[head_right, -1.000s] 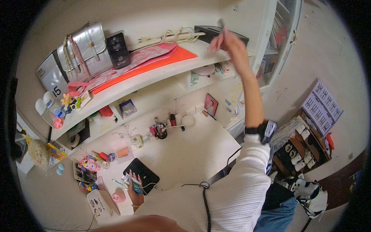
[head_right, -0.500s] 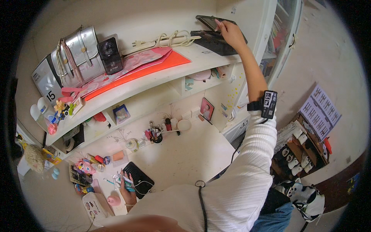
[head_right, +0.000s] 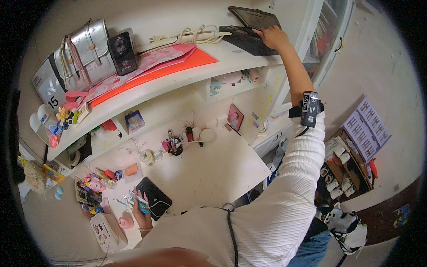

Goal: The person organizes a cluttered desk by picking up various items such as a phone, pens, and small containers, then placing them into a shelf and a drawer. They also handle a plastic bag and a small box, moving them around the desk and into storage spaces.

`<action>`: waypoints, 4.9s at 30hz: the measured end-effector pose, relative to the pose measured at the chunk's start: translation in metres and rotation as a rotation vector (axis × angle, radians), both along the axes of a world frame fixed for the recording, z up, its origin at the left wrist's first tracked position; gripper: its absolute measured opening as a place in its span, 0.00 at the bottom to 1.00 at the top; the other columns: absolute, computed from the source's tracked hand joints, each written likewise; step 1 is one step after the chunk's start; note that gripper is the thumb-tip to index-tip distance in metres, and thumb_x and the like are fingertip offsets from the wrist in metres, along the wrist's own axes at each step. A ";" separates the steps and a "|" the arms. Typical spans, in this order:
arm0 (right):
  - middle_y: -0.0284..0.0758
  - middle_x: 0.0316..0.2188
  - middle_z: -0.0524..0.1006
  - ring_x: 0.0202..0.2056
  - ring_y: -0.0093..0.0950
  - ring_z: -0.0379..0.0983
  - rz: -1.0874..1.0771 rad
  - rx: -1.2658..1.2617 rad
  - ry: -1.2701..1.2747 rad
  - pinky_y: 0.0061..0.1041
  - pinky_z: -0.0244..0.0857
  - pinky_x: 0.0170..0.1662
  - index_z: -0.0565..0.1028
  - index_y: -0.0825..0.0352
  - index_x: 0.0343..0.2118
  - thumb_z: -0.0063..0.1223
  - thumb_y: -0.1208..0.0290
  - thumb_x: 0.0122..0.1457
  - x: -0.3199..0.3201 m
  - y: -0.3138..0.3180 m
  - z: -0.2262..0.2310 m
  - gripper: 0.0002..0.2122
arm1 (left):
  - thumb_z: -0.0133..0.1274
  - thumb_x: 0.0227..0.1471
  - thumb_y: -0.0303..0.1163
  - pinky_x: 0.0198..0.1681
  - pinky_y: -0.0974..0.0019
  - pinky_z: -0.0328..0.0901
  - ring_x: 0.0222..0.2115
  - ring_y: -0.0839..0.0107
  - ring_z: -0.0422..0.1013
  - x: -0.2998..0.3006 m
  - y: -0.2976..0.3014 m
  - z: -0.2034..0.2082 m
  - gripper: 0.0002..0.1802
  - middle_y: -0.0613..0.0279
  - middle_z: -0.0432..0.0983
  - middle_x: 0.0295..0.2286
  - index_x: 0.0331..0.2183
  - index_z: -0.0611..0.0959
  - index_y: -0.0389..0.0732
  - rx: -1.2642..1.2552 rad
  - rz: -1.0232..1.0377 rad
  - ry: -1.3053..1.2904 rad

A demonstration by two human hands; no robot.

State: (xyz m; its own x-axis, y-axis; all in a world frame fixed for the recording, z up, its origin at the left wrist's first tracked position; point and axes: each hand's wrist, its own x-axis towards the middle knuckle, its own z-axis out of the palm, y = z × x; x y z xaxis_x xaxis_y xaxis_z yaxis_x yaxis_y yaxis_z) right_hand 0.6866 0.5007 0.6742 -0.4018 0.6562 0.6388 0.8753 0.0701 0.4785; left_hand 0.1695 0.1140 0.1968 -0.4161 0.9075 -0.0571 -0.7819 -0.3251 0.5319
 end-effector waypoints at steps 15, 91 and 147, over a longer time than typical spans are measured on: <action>0.43 0.36 0.79 0.40 0.44 0.75 -0.115 0.092 0.227 0.41 0.69 0.42 0.81 0.60 0.38 0.54 0.69 0.55 0.003 0.002 0.003 0.09 | 0.43 0.63 0.30 0.64 0.57 0.53 0.63 0.59 0.51 -0.004 -0.006 -0.003 0.32 0.54 0.55 0.62 0.63 0.52 0.40 0.021 0.003 -0.011; 0.42 0.27 0.77 0.30 0.35 0.76 0.845 -1.406 0.512 0.30 0.68 0.36 0.67 0.71 0.46 0.51 0.70 0.61 -0.380 -0.232 -0.208 0.14 | 0.48 0.59 0.26 0.56 0.53 0.65 0.52 0.60 0.67 -0.005 -0.080 -0.010 0.30 0.50 0.65 0.56 0.61 0.59 0.39 -0.148 0.248 -0.187; 0.42 0.36 0.80 0.35 0.39 0.77 1.099 -0.156 1.063 0.31 0.71 0.38 0.79 0.69 0.35 0.62 0.70 0.52 -0.616 -0.196 -0.286 0.10 | 0.47 0.61 0.27 0.59 0.49 0.61 0.59 0.56 0.58 -0.188 -0.196 -0.024 0.26 0.52 0.63 0.57 0.58 0.62 0.35 -0.191 0.200 0.018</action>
State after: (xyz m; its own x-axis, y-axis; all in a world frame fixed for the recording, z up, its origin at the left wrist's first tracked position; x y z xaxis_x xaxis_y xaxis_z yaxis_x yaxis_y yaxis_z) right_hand 0.0709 0.3047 0.3884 -0.1341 0.4358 0.8900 0.2811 0.8780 -0.3875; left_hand -0.0185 -0.0819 0.1727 -0.5882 0.7810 -0.2100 -0.7022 -0.3644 0.6116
